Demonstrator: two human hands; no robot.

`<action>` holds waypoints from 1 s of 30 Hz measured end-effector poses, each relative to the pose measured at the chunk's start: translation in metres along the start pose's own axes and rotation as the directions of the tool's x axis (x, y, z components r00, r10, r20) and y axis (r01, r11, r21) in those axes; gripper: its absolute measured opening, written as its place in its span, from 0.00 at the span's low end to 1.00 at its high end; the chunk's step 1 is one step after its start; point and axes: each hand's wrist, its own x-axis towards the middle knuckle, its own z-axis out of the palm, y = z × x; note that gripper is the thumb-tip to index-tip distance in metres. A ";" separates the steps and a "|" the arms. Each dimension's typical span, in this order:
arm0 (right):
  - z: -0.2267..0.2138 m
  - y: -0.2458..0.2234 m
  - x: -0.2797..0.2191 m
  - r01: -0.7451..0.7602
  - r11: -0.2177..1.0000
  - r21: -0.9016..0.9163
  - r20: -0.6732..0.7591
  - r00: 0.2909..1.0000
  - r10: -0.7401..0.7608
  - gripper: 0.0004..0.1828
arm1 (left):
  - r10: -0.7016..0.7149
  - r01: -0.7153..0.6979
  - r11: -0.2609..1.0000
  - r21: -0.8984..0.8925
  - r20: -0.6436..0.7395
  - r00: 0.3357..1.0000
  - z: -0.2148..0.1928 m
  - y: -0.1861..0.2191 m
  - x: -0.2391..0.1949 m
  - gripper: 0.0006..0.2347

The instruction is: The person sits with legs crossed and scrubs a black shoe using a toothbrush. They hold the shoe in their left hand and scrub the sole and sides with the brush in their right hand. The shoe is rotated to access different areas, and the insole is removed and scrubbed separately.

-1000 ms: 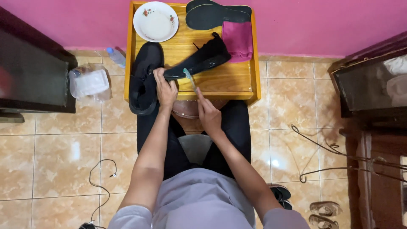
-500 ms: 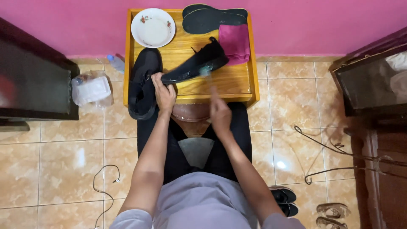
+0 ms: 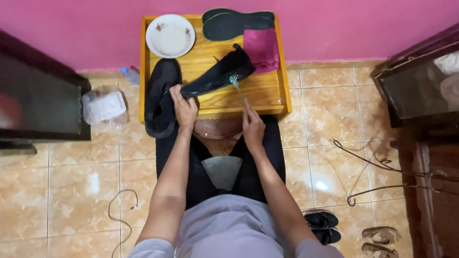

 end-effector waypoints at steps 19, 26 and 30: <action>-0.019 -0.029 0.036 -0.096 0.982 -0.162 0.069 0.992 0.108 0.17 | 0.012 -0.011 0.999 0.034 -0.043 0.999 0.003 -0.010 -0.003 0.21; -0.045 -0.041 0.056 -0.109 0.982 -0.157 0.136 0.982 0.130 0.27 | 0.039 -0.037 0.997 0.063 -0.039 0.998 0.003 -0.011 -0.008 0.20; -0.025 -0.006 0.051 -0.056 0.969 -0.241 0.151 0.984 0.094 0.28 | 0.018 -0.017 0.998 0.052 -0.017 1.000 0.001 -0.007 -0.006 0.20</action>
